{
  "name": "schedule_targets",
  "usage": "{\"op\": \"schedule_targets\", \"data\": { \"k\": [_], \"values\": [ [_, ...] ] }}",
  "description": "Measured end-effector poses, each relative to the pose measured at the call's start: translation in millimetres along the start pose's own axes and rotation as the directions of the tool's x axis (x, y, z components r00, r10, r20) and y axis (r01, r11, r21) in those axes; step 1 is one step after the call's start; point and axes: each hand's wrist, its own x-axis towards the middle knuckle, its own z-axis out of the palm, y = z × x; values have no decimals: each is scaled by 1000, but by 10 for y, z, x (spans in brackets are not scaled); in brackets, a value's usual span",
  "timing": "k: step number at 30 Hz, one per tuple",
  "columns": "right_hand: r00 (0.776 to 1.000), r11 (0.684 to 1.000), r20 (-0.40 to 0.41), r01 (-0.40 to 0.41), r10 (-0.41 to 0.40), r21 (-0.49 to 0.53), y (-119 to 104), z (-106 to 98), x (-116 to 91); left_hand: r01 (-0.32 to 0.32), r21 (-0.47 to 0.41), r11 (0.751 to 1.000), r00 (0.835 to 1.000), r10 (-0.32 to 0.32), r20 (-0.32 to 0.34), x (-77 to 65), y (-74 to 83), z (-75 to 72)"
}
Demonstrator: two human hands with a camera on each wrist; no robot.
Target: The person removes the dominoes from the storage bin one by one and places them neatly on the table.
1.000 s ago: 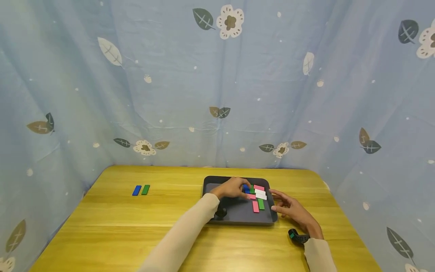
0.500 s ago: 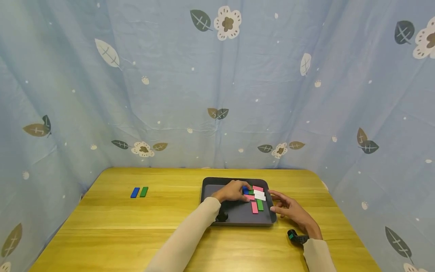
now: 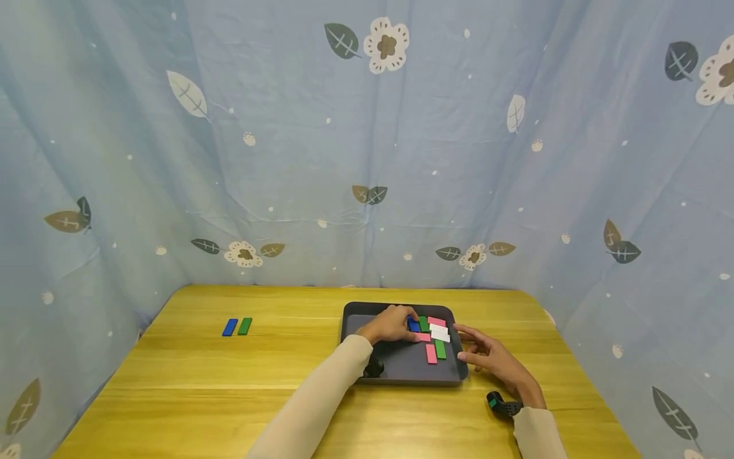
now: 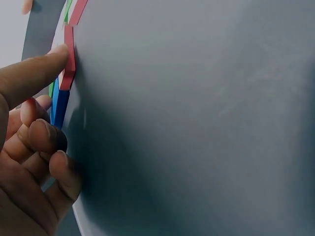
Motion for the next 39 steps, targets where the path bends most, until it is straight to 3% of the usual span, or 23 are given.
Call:
{"op": "schedule_targets", "data": {
  "k": [10, 18, 33, 39],
  "values": [
    [1000, 1000, -7, 4, -4, 9, 8, -35, -4, 24, 54, 998, 999, -23, -32, -65, -26, -99],
    [998, 999, -36, -48, 48, 8, 17, -62, -58, 25, 70, 997, 1000, -24, -17, -145, -91, -225],
    [1000, 1000, -7, -9, 9, 19, 10, 11, -44, 34, 118, 992, 999, -33, -5, -111, -85, -15],
    [1000, 1000, -7, -5, 5, 8, -24, 16, -15, 35, 132, 991, 999, -31, -30, -117, -33, -29]
  ]
}}
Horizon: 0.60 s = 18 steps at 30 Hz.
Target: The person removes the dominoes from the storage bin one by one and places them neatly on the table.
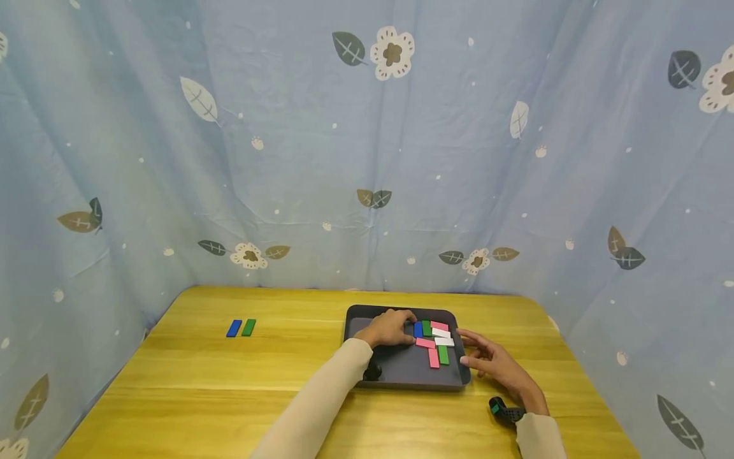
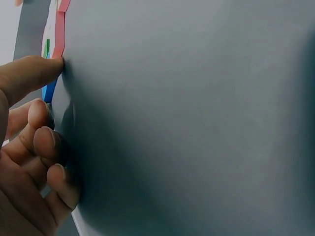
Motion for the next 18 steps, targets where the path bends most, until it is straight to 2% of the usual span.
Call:
{"op": "schedule_targets", "data": {
  "k": [9, 18],
  "values": [
    [1000, 1000, -10, -2, 2, 0, 5, 2, 5, 1, 56, 998, 999, 1, -32, -5, 5, 19],
    [1000, 1000, -12, -9, 9, 11, 12, -3, 9, 1, 37, 999, 1000, -1, -23, 3, -12, 20]
  ]
}}
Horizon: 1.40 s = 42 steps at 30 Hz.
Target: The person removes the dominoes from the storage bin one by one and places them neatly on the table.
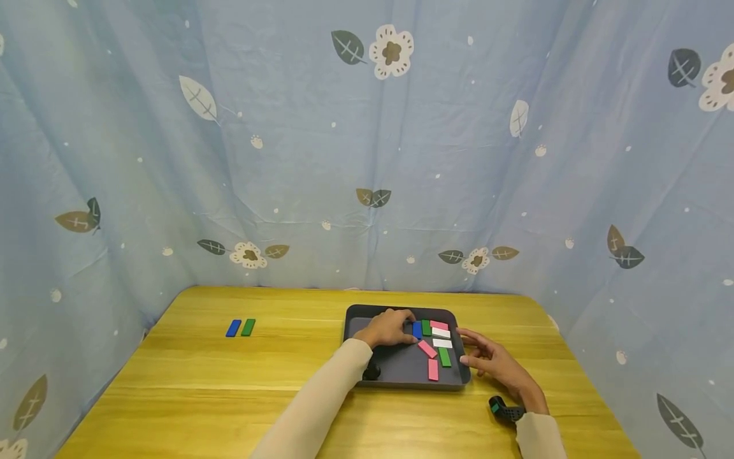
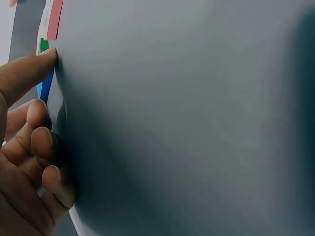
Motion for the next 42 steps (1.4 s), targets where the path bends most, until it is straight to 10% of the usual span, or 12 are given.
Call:
{"op": "schedule_targets", "data": {
  "k": [42],
  "values": [
    [1000, 1000, 9, -21, 21, -12, -31, 13, -17, -125, -93, 988, 992, 122, -33, -270, -34, -534]
  ]
}}
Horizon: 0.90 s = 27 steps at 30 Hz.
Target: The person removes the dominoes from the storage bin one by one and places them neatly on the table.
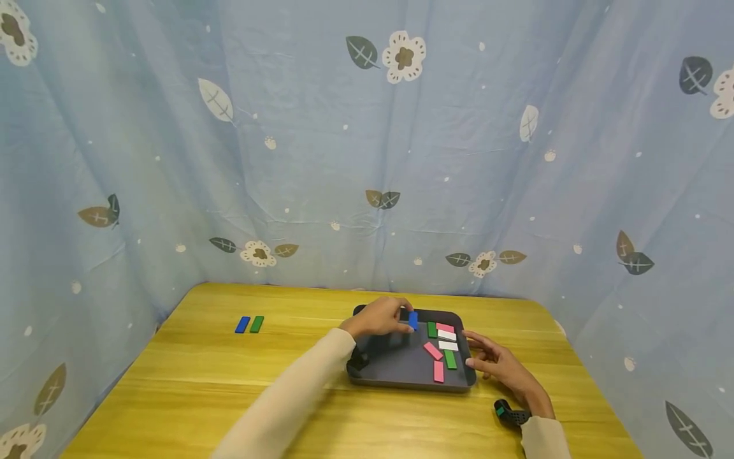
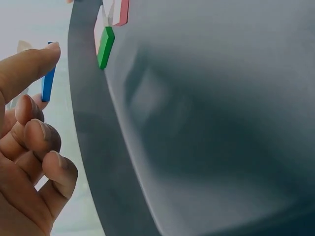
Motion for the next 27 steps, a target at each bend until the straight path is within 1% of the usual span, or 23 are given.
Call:
{"op": "schedule_targets", "data": {
  "k": [4, 8, 16, 23, 27],
  "values": [
    [1000, 1000, -3, -7, 7, 3, 7, -11, -12, -32, 6, 999, 999, 32, -16, -39, -39, -62],
    [1000, 1000, -14, -15, 15, 1, 15, -25, -19, -49, 3, 999, 998, 50, -28, -94, -92, -130],
    [1000, 1000, -4, -3, 3, 0, 3, -22, 5, -70, 2, 998, 996, 70, -51, -284, -254, -271],
    [1000, 1000, -9, -9, 9, 4, -7, -13, 18, -53, 30, 998, 996, 55, -75, -472, -417, -390],
    [1000, 1000, -13, -9, 9, -6, 0, -3, 7, -55, 24, 998, 994, 57, -94, -560, -489, -455]
  ]
}}
